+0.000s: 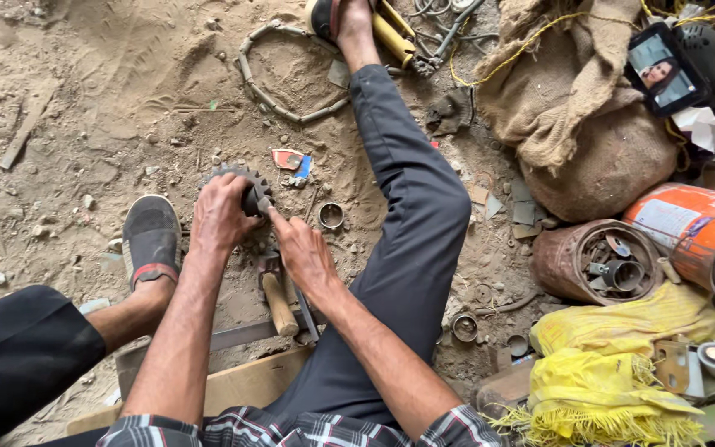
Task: The person sits on the ground and uses a hammer and a metal rod to repeatedly strike a cylindrical metal part placed on a gear. The person adjusts the part's position and continues hammering to shape or fit it.
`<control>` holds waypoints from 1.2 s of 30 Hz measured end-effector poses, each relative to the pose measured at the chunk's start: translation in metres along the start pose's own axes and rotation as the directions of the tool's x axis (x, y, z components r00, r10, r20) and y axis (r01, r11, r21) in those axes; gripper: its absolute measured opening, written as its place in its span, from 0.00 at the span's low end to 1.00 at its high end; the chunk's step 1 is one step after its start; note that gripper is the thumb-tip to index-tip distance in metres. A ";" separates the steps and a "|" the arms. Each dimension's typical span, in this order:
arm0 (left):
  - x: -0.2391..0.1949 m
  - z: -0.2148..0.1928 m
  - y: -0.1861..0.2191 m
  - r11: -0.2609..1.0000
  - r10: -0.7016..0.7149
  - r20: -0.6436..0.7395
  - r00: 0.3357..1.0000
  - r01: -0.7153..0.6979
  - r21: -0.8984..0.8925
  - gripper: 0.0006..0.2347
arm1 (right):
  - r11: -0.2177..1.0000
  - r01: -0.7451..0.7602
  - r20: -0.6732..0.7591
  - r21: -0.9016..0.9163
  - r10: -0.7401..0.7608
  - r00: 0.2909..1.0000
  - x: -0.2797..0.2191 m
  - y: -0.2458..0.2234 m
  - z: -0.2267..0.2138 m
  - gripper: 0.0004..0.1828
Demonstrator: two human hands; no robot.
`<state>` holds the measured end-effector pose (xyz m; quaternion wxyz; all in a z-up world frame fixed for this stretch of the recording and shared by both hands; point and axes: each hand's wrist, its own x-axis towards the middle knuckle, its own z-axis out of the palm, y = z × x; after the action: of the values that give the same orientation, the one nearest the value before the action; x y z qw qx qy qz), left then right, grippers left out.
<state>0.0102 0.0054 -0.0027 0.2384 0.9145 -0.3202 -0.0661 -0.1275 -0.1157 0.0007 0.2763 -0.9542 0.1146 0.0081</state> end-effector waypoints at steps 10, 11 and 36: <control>0.019 -0.013 -0.018 0.935 -0.099 0.284 0.954 0.187 -0.302 0.19 | 1.000 -0.005 -0.014 0.012 0.005 1.000 0.007 0.001 0.004 0.25; 0.020 -0.012 -0.018 0.931 -0.118 0.326 0.938 0.219 -0.292 0.19 | 1.000 -0.009 -0.015 0.027 0.009 1.000 0.008 0.003 0.004 0.25; 0.010 -0.014 -0.005 0.974 -0.114 0.198 0.973 0.149 -0.172 0.23 | 0.992 -0.067 0.120 0.108 0.054 0.991 0.009 -0.006 -0.024 0.24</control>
<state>0.0243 0.0080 0.0072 0.2865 0.8973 -0.2720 -0.1970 -0.1189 -0.1254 0.0236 0.3351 -0.9312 0.1274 0.0658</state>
